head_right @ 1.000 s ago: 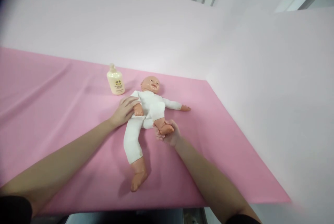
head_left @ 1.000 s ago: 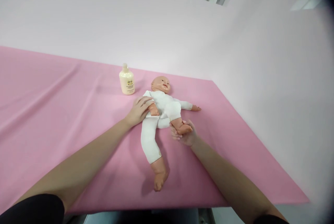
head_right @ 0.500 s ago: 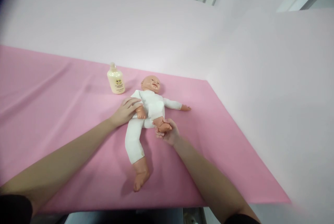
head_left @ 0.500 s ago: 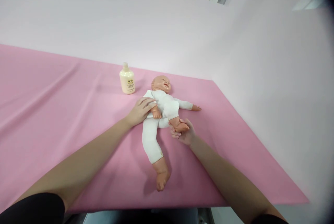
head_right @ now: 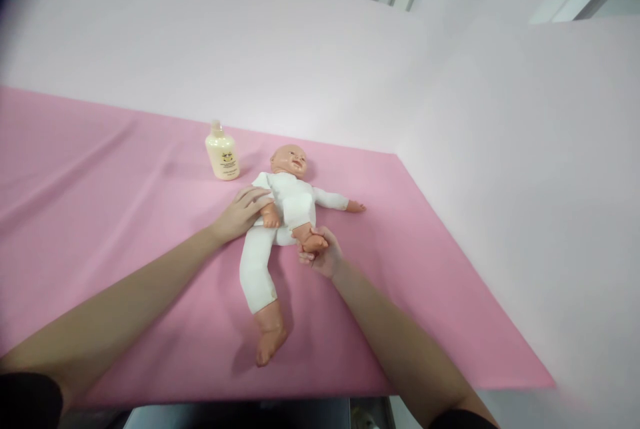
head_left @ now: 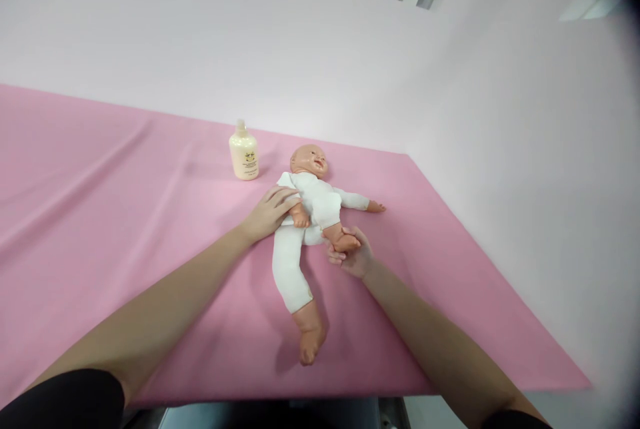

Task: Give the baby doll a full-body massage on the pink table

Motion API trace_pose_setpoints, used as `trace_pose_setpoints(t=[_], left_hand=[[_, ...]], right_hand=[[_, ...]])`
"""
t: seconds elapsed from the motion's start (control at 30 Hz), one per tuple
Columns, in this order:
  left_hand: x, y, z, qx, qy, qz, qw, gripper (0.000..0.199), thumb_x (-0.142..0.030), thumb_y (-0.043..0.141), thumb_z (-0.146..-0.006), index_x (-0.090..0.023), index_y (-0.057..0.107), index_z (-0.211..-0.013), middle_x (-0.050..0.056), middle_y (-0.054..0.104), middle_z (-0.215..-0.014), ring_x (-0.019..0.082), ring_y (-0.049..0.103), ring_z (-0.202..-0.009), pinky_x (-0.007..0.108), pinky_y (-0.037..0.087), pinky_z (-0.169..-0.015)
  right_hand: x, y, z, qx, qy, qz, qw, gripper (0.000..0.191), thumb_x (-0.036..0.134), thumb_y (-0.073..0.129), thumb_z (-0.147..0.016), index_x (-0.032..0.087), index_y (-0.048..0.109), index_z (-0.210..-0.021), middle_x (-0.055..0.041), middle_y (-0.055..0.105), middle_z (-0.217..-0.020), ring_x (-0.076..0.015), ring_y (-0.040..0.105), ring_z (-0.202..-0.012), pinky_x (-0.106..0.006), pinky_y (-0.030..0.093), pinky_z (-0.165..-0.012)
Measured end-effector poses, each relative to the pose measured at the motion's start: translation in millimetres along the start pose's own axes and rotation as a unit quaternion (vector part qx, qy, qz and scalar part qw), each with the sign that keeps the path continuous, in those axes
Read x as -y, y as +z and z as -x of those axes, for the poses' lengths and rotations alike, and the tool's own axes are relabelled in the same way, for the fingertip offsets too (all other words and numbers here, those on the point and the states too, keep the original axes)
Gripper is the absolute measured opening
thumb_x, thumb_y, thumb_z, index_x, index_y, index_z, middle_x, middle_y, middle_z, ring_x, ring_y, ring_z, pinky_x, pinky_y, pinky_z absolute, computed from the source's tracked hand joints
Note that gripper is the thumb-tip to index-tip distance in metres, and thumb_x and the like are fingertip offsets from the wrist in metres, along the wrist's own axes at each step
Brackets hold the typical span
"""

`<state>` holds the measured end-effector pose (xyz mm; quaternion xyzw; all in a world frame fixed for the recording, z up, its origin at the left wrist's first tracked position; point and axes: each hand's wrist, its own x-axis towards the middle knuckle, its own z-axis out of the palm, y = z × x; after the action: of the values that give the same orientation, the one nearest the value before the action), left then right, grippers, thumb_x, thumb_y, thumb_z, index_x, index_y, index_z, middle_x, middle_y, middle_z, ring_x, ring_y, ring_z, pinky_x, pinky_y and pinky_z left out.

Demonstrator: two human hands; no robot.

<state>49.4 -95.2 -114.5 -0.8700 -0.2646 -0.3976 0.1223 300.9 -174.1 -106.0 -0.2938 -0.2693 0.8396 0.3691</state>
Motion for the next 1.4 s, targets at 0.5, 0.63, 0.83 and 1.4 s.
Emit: trace_pose_setpoints(t=[0.5, 0.63, 0.83, 1.4], left_hand=[[-3.9, -5.8, -0.9, 0.041, -0.082, 0.055, 0.994, 0.035, -0.022, 0.042, -0.093, -0.02, 0.05, -0.126, 0.014, 0.051, -0.128, 0.026, 0.043, -0.12, 0.048, 0.037, -0.1], [-3.3, -5.0, -0.4, 0.041, -0.089, 0.054, 0.994, 0.034, -0.023, 0.044, -0.092, -0.021, 0.052, -0.125, 0.013, 0.05, -0.129, 0.027, 0.042, -0.12, 0.048, 0.036, -0.1], [-1.7, -3.4, 0.3, 0.029, -0.065, 0.038, 0.997, 0.034, -0.023, 0.043, -0.093, -0.021, 0.051, -0.125, 0.013, 0.05, -0.128, 0.025, 0.043, -0.119, 0.046, 0.037, -0.099], [-2.8, -4.3, -1.6, 0.042, -0.064, 0.028, 0.997, 0.032, -0.024, 0.042, -0.093, -0.021, 0.053, -0.123, 0.013, 0.052, -0.127, 0.025, 0.044, -0.12, 0.046, 0.037, -0.099]], right_hand=[[-1.3, -1.2, -0.1, -0.016, 0.0, 0.034, 0.999, 0.035, 0.04, 0.05, -0.075, 0.012, 0.065, -0.088, -0.0017, 0.058, -0.057, -0.0068, 0.033, -0.041, -0.024, 0.027, -0.046], [-1.6, -0.8, -0.2, -0.018, 0.002, 0.047, 0.999, 0.034, 0.04, 0.05, -0.075, 0.012, 0.065, -0.087, -0.0015, 0.058, -0.057, -0.0069, 0.034, -0.041, -0.024, 0.028, -0.046], [-0.7, 2.3, 0.9, -0.027, 0.015, 0.047, 0.998, 0.035, 0.039, 0.049, -0.074, 0.012, 0.066, -0.089, -0.002, 0.058, -0.058, -0.0078, 0.032, -0.043, -0.025, 0.027, -0.046], [-1.0, 2.1, 0.6, -0.022, 0.012, 0.052, 0.998, 0.033, 0.038, 0.05, -0.074, 0.013, 0.066, -0.087, -0.0013, 0.057, -0.057, -0.0072, 0.032, -0.042, -0.024, 0.028, -0.045]])
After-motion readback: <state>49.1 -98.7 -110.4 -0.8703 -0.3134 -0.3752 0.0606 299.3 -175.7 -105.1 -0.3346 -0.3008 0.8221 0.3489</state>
